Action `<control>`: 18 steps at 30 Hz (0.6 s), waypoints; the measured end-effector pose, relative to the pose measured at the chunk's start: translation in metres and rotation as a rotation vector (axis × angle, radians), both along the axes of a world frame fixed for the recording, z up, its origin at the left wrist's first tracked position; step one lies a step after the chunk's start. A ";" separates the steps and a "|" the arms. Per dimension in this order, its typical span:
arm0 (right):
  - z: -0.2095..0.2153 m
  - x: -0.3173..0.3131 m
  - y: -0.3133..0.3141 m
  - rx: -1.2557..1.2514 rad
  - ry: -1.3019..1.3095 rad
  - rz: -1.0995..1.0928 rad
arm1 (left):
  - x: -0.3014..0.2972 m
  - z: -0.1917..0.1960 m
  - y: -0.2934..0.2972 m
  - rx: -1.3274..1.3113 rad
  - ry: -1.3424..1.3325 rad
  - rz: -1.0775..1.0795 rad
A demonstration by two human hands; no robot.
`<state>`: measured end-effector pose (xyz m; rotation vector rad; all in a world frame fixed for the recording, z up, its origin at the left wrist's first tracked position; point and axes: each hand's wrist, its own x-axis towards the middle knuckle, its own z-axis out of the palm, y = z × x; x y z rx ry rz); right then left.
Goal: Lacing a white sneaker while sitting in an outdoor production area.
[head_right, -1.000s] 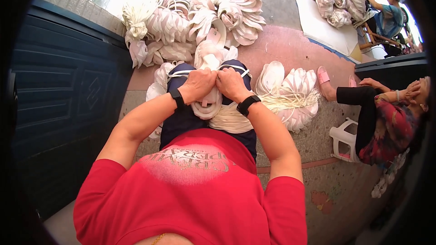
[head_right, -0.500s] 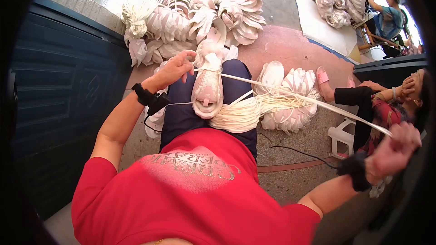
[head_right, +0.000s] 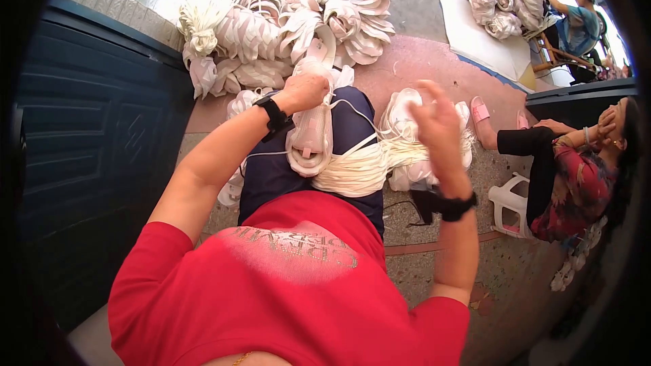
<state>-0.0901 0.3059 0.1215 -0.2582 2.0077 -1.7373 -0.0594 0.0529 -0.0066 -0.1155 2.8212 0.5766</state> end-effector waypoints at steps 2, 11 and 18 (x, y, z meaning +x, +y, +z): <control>-0.069 0.008 -0.049 0.200 0.162 0.202 | -0.003 -0.001 0.002 -0.037 -0.013 0.012; -0.122 0.044 -0.100 0.730 0.619 0.638 | 0.008 -0.003 -0.001 -0.078 0.044 -0.002; -0.124 0.050 -0.042 0.725 0.520 0.570 | 0.026 0.007 -0.012 0.191 0.188 0.175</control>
